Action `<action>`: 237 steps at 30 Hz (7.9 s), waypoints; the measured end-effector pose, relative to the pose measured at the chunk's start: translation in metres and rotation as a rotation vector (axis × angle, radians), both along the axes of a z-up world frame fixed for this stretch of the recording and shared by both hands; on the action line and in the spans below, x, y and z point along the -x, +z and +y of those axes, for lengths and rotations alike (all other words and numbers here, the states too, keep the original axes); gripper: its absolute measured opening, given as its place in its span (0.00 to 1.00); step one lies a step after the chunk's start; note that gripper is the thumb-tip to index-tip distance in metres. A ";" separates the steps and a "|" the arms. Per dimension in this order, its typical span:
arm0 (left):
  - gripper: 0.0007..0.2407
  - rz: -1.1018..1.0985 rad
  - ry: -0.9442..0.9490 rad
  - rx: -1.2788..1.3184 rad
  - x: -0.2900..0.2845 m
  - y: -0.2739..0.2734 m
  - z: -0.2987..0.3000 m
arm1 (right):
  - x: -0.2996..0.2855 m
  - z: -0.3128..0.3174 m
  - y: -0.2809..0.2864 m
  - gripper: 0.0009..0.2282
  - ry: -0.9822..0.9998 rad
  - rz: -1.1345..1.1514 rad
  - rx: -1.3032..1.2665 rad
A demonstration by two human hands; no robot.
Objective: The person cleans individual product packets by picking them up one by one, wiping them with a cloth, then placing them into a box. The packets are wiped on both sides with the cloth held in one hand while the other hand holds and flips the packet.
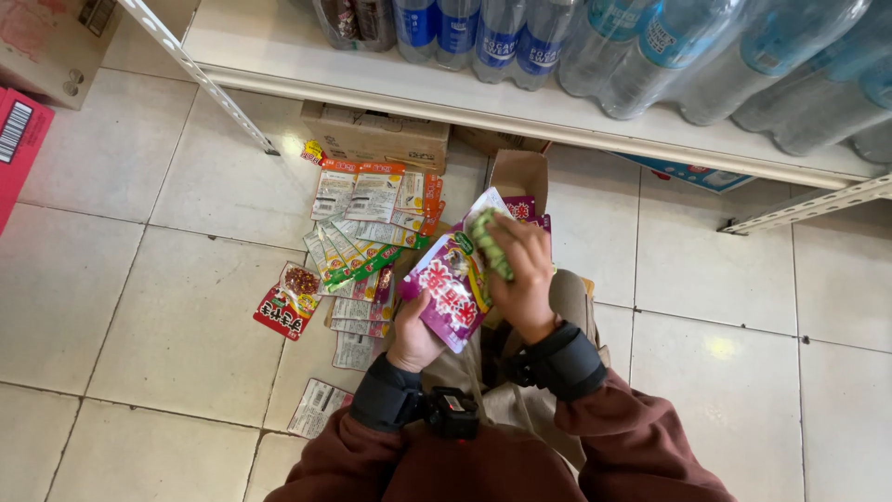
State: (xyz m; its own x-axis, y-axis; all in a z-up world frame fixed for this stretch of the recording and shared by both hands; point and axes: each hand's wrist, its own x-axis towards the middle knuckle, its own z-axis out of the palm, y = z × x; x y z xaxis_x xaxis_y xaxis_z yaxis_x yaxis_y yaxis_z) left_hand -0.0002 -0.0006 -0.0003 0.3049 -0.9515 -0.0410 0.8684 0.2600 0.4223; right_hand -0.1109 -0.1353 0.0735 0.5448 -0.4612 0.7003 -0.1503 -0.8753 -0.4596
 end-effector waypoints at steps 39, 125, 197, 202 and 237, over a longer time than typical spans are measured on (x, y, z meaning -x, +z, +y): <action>0.18 -0.200 -0.112 -0.472 -0.022 -0.085 -0.083 | 0.102 -0.087 -0.087 0.29 0.086 -0.120 -1.686; 0.27 -0.595 -0.497 -0.765 -0.177 -0.111 0.068 | -0.103 -0.069 -0.097 0.16 0.362 0.344 -2.036; 0.42 -0.052 -0.102 0.004 -0.038 0.018 -0.005 | 0.004 0.042 0.019 0.25 0.383 0.092 0.129; 0.39 -0.064 -0.089 0.050 -0.024 0.010 -0.003 | -0.005 0.030 0.022 0.23 0.312 0.067 0.114; 0.22 -0.219 0.072 -0.178 -0.048 0.016 -0.010 | 0.014 -0.029 -0.013 0.09 0.303 -0.236 -1.402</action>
State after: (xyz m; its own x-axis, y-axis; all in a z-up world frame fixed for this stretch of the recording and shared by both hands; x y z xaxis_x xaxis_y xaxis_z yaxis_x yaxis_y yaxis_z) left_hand 0.0474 -0.0104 0.0153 0.3915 -0.9108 -0.1309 0.7334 0.2230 0.6421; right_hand -0.1246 -0.1646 0.0605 0.6819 -0.7190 -0.1345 0.1537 0.3205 -0.9347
